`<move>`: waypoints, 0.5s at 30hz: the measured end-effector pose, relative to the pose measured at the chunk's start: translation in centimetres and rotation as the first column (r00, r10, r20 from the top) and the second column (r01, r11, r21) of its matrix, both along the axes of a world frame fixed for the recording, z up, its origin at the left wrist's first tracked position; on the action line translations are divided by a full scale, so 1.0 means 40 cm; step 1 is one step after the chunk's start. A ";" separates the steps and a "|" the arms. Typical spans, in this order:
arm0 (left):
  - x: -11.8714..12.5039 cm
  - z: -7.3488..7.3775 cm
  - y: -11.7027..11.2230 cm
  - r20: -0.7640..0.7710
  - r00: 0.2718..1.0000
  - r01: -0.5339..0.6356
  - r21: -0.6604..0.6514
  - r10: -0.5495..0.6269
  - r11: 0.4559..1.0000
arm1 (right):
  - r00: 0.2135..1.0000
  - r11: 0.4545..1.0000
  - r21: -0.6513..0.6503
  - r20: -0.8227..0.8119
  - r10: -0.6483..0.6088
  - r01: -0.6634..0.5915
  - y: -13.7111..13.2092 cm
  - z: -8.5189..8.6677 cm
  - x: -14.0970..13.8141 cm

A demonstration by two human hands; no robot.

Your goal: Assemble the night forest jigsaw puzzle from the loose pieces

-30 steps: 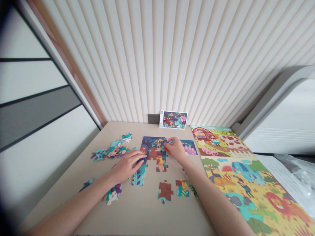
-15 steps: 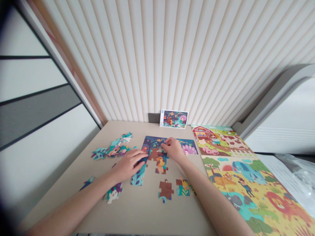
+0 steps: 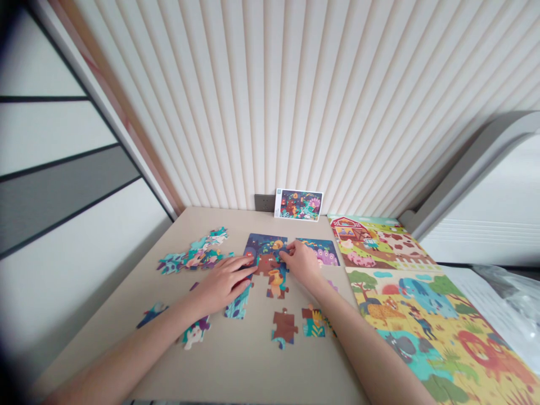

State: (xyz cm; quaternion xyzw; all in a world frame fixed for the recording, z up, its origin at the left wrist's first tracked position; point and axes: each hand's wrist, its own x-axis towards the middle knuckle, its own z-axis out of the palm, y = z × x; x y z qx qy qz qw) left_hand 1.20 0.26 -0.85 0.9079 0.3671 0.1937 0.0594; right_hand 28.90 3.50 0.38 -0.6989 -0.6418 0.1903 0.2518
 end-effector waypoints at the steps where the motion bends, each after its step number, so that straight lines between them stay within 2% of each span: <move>1: 0.001 0.001 -0.001 -0.004 1.000 -0.003 0.002 0.003 1.000 | 1.000 1.000 0.003 0.025 -0.006 0.006 -0.001 0.000 -0.002; 9: 0.006 0.006 -0.005 -0.013 1.000 -0.019 0.012 0.020 1.000 | 0.987 0.998 0.053 0.161 0.014 -0.023 -0.016 0.006 -0.007; 12: 0.009 0.009 -0.008 -0.018 1.000 -0.025 0.019 0.026 0.999 | 0.961 0.977 0.150 0.253 0.112 -0.153 -0.026 0.009 -0.013; 15: 0.014 0.015 -0.015 -0.025 0.999 -0.041 0.039 0.042 0.998 | 0.906 0.942 0.146 0.350 0.236 -0.302 -0.036 0.012 -0.021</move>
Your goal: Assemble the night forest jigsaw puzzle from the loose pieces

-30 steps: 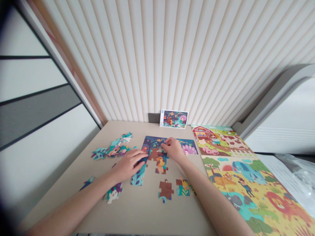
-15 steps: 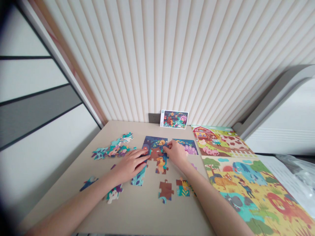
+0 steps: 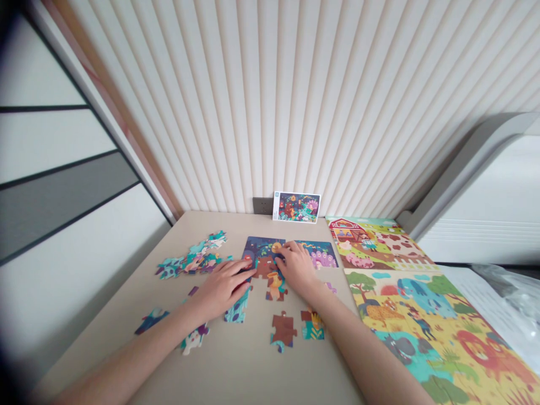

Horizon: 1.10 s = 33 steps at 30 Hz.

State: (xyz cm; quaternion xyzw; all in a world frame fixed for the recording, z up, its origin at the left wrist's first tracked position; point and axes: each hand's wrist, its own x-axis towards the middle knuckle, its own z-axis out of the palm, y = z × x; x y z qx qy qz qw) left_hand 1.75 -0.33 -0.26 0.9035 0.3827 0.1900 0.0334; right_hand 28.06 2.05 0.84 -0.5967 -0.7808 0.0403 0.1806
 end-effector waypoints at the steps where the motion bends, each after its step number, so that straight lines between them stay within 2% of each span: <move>1: 0.002 0.002 -0.002 -0.001 1.000 -0.006 0.006 0.006 1.000 | 0.999 1.000 -0.004 0.034 0.028 -0.028 -0.003 0.001 -0.003; 6: 0.007 0.003 -0.005 -0.004 1.000 -0.018 0.019 0.018 1.000 | 0.985 0.996 0.032 0.148 0.083 -0.089 -0.014 0.001 -0.012; 12: -0.007 0.001 0.010 0.018 1.000 0.021 0.000 -0.021 1.000 | 0.982 0.992 0.046 0.154 0.110 -0.118 -0.011 0.002 -0.009; 15: -0.027 0.009 0.018 0.044 0.999 0.008 -0.013 -0.008 1.000 | 0.989 0.996 0.026 0.121 0.081 -0.085 0.003 0.014 0.041; 18: -0.049 0.015 0.024 0.052 0.999 -0.008 -0.008 0.008 1.000 | 0.997 0.998 -0.057 0.081 -0.003 0.007 0.020 0.026 0.135; 21: -0.063 0.010 0.028 0.013 1.000 -0.015 0.001 0.015 1.000 | 0.996 0.984 -0.166 0.070 -0.051 0.062 0.028 0.020 0.224; 23: -0.067 0.002 0.031 -0.009 1.000 -0.024 0.002 0.024 1.000 | 0.997 0.971 -0.234 0.074 -0.036 0.052 0.028 0.008 0.258; 26: -0.068 -0.009 0.033 -0.015 0.999 -0.033 -0.004 0.033 0.999 | 0.997 0.963 -0.268 0.073 -0.019 0.038 0.027 -0.009 0.267; 33: -0.064 -0.009 0.035 -0.007 0.999 -0.046 -0.034 0.046 0.998 | 0.997 0.973 -0.228 0.072 -0.017 0.034 0.035 -0.018 0.255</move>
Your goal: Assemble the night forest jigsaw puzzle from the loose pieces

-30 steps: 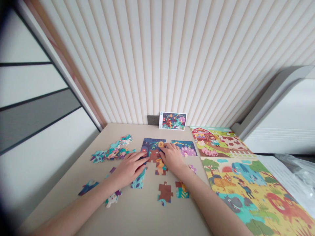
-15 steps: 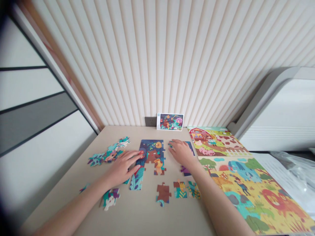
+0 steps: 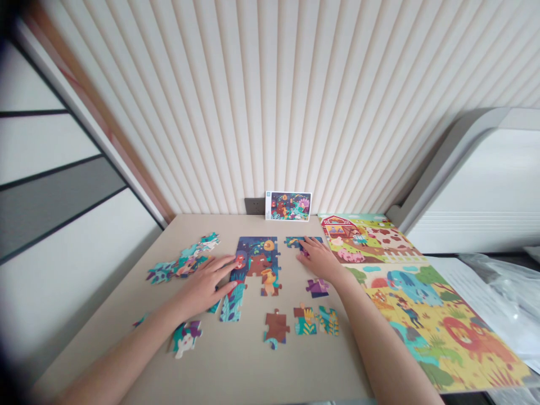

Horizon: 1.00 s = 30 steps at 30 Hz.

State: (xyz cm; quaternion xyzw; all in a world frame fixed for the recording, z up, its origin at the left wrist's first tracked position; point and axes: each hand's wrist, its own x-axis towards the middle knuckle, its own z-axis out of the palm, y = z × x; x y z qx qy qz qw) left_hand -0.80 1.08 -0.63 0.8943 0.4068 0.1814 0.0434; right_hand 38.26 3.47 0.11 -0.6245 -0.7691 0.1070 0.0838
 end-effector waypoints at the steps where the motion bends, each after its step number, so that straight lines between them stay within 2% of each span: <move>1: 0.000 0.000 0.000 -0.002 1.000 0.002 -0.001 -0.002 1.000 | 1.000 1.000 0.001 0.002 -0.002 0.002 0.001 -0.001 0.001; 7: 0.004 -0.003 0.002 -0.026 1.000 0.011 -0.003 -0.011 1.000 | 1.000 1.000 0.007 0.011 -0.003 0.003 -0.005 -0.001 -0.001; 10: 0.005 -0.001 0.000 -0.026 0.999 0.039 -0.003 -0.039 0.999 | 1.000 1.000 0.013 0.006 0.006 -0.006 -0.011 0.014 -0.002; 15: -0.011 0.000 0.003 -0.013 0.997 0.082 0.011 -0.082 0.997 | 0.999 0.995 0.094 -0.029 0.014 -0.011 -0.024 0.085 0.009; 18: -0.032 0.002 0.012 0.016 0.996 0.084 0.052 -0.085 0.995 | 0.999 0.999 0.034 -0.044 0.021 -0.020 -0.060 0.131 0.033; 20: -0.049 0.005 0.019 0.021 0.997 0.068 0.077 -0.070 0.995 | 0.999 0.999 -0.034 -0.037 -0.007 0.006 -0.102 0.147 0.055; 23: -0.067 0.008 0.027 0.025 0.999 0.028 0.105 -0.031 0.994 | 0.999 0.993 -0.111 -0.041 -0.030 0.025 -0.183 0.142 0.084; 26: -0.075 0.009 0.031 0.037 0.999 0.001 0.104 -0.005 0.995 | 0.999 0.987 -0.159 -0.033 -0.039 0.034 -0.257 0.117 0.091; 30: -0.072 0.009 0.031 0.048 0.999 0.000 0.099 -0.005 0.995 | 0.996 0.991 -0.126 -0.060 -0.060 0.052 -0.298 0.090 0.073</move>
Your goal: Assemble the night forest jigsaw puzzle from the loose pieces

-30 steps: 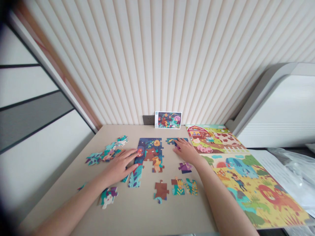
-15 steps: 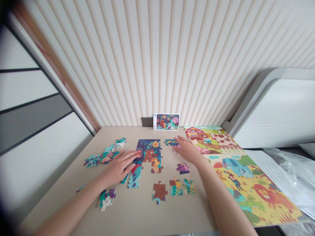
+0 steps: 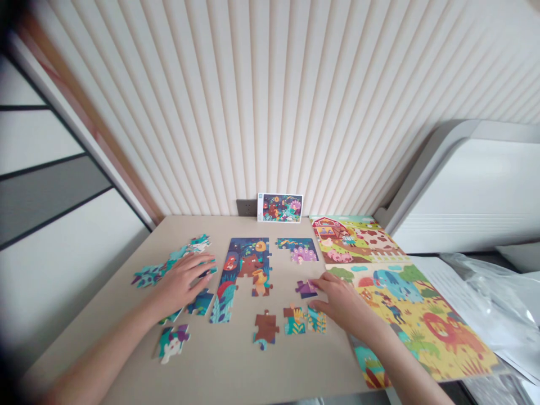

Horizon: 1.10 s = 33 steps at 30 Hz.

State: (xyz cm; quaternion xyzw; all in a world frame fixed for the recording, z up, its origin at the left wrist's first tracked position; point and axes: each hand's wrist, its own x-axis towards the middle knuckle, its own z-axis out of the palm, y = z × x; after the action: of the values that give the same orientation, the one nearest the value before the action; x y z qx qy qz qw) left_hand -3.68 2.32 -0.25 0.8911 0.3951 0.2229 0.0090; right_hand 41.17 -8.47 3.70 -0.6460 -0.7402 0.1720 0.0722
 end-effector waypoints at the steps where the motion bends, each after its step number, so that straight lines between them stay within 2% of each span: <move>1: 0.002 0.000 -0.001 0.004 1.000 0.004 0.001 -0.004 1.000 | 1.000 1.000 0.011 -0.016 -0.004 0.004 0.002 -0.003 -0.005; 11: 0.007 -0.005 -0.001 -0.014 1.000 0.019 -0.003 -0.019 1.000 | 0.987 0.994 -0.003 -0.114 0.112 -0.113 0.110 0.007 -0.030; 16: 0.003 -0.010 -0.001 -0.037 0.999 0.002 -0.011 -0.002 1.000 | 0.976 0.996 0.062 -0.201 0.079 -0.068 0.117 -0.014 -0.051; 20: 0.004 -0.013 0.001 -0.037 0.999 0.032 -0.023 -0.033 0.999 | 0.966 0.992 0.110 -0.244 0.085 -0.060 0.107 -0.034 -0.046; 24: 0.006 -0.008 -0.001 -0.042 0.998 0.039 -0.045 -0.041 0.998 | 0.974 0.980 0.190 -0.203 0.099 -0.060 0.105 -0.047 -0.027; 28: 0.007 -0.003 -0.003 -0.048 0.998 0.033 -0.040 -0.035 0.999 | 0.990 0.968 0.248 -0.123 0.063 -0.031 0.113 -0.063 -0.003; 33: 0.003 -0.012 -0.001 -0.054 0.998 0.041 -0.018 -0.042 0.999 | 0.997 0.955 0.295 -0.076 0.030 -0.006 0.129 -0.082 0.020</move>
State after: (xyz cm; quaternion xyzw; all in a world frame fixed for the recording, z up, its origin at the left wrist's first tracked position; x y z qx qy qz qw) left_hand -3.57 2.27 -0.72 0.9047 0.3785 0.1953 0.0102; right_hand 41.96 -3.31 0.41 -0.6140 -0.7598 0.0861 0.1955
